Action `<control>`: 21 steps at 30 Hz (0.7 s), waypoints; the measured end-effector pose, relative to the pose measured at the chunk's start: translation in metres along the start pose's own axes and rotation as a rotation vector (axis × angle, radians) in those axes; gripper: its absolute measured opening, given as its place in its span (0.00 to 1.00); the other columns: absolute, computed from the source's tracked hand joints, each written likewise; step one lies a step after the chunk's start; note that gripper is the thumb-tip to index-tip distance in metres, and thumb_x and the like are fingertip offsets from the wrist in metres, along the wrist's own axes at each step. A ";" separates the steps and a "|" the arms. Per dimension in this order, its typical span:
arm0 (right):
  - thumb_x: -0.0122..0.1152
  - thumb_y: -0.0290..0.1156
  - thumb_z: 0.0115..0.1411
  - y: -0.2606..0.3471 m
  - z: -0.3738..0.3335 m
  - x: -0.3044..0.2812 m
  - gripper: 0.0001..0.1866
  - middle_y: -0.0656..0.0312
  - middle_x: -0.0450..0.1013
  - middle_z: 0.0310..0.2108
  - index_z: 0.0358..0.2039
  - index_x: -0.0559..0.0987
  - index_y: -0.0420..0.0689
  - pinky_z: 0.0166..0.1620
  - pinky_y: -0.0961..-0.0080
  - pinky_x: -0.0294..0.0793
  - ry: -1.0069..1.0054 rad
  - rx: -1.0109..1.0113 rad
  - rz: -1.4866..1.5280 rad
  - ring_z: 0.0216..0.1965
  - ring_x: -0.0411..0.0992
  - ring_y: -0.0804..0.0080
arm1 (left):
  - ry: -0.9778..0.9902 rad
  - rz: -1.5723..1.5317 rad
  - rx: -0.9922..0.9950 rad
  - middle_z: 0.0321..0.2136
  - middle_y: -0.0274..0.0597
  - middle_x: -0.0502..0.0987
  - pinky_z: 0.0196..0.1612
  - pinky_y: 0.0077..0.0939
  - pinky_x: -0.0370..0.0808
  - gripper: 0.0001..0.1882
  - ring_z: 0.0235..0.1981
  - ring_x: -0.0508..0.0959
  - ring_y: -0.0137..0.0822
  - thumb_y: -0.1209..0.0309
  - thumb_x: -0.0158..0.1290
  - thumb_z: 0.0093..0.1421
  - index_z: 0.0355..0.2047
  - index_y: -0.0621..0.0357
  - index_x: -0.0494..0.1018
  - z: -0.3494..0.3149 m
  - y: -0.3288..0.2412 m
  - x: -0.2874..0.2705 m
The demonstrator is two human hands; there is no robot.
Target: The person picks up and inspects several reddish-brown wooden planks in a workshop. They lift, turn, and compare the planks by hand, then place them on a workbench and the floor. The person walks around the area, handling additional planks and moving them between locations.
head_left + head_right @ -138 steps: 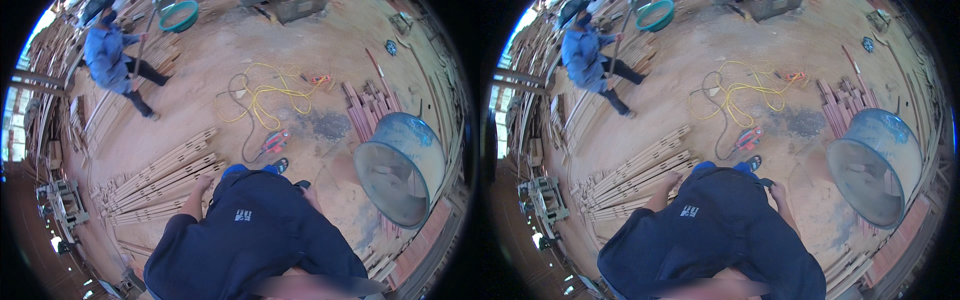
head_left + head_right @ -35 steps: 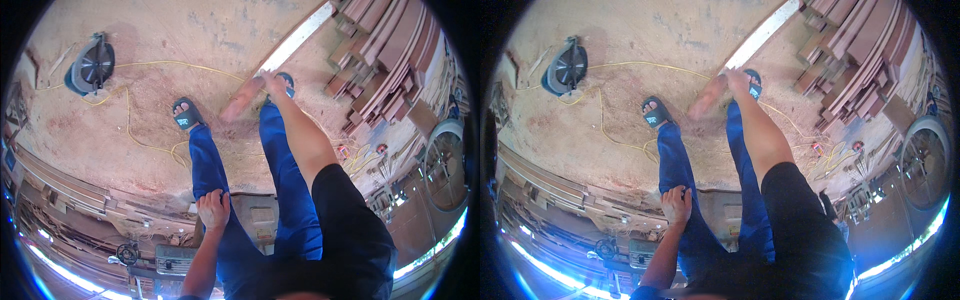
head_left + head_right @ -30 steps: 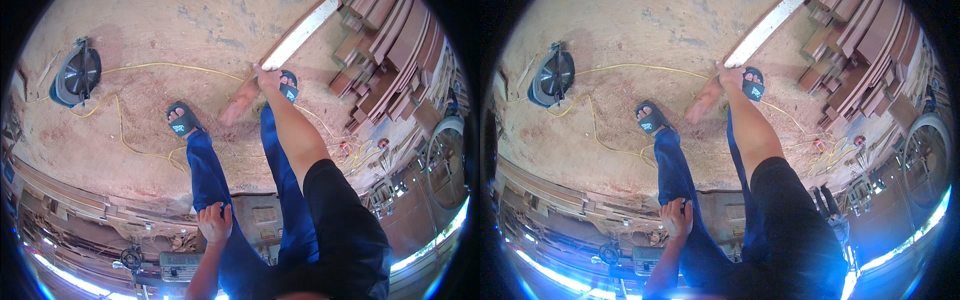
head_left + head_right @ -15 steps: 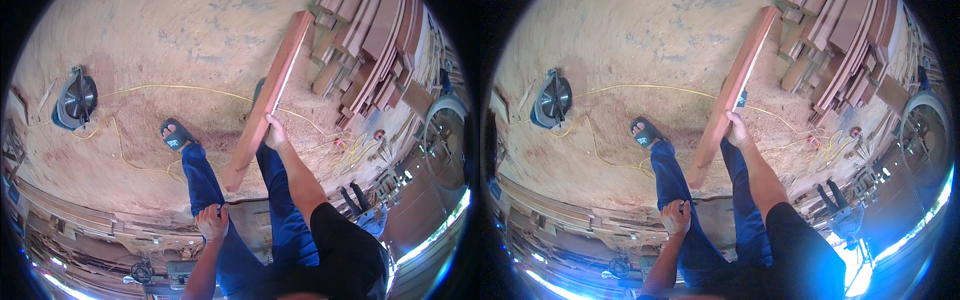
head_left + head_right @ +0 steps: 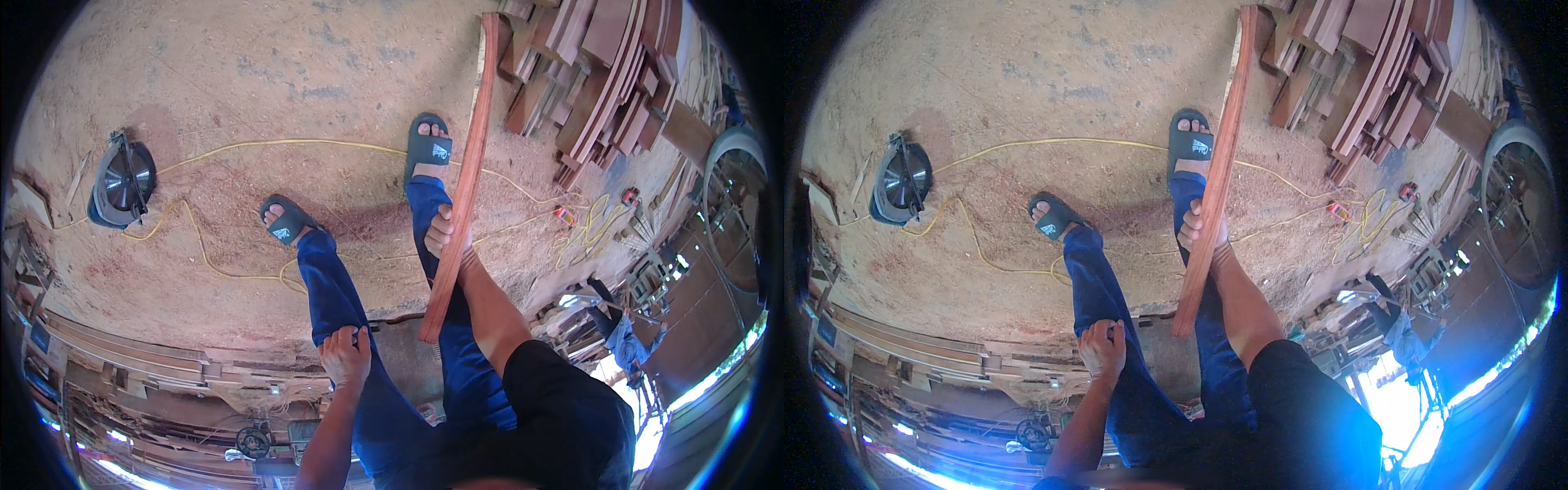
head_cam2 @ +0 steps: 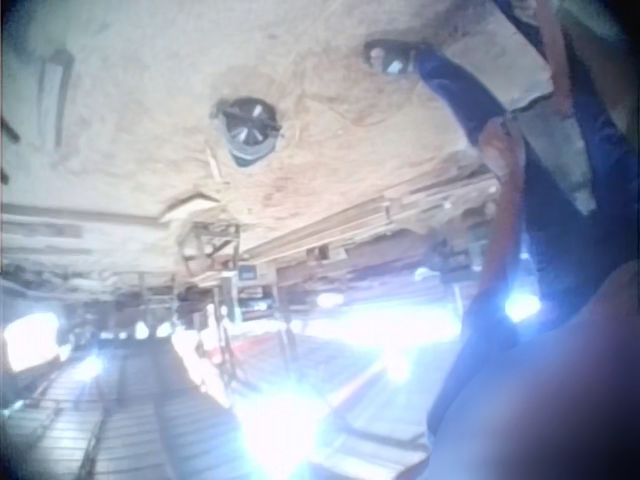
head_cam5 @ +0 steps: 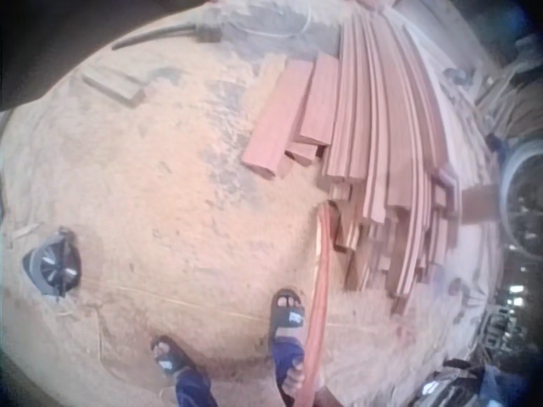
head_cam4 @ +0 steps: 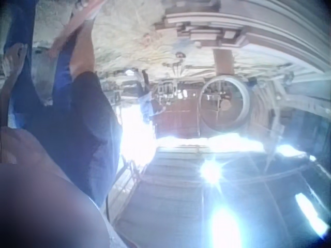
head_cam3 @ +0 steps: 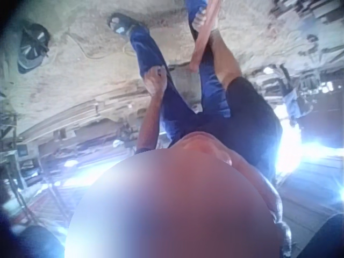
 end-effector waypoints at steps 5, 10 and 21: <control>0.43 0.53 0.72 -0.005 0.008 0.027 0.23 0.66 0.69 0.26 0.45 0.74 0.45 0.32 0.72 0.67 0.242 0.022 0.093 0.25 0.68 0.72 | 0.034 0.024 -0.017 0.25 0.39 0.80 0.37 0.45 0.71 0.09 0.28 0.78 0.47 0.60 0.62 0.58 0.29 0.50 0.78 0.001 0.000 0.003; 0.46 0.42 0.74 -0.009 0.012 0.040 0.16 0.66 0.75 0.30 0.47 0.75 0.45 0.36 0.71 0.72 0.307 0.028 0.105 0.27 0.75 0.73 | 0.011 0.037 -0.001 0.24 0.36 0.79 0.36 0.43 0.70 0.09 0.28 0.78 0.44 0.60 0.62 0.58 0.29 0.48 0.78 0.002 -0.002 0.002; 0.51 0.78 0.55 -0.002 -0.011 -0.021 0.51 0.53 0.75 0.40 0.61 0.72 0.44 0.52 0.55 0.76 -0.730 -0.011 -0.520 0.43 0.76 0.60 | 0.013 -0.019 -0.026 0.24 0.36 0.80 0.37 0.44 0.70 0.09 0.28 0.78 0.44 0.60 0.63 0.57 0.28 0.48 0.78 -0.001 0.003 0.006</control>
Point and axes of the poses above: each hand's wrist, its own z-axis towards the middle knuckle, its own x-axis out of the palm, y = z × x, the point moved 10 cm from there along z, towards the middle knuckle
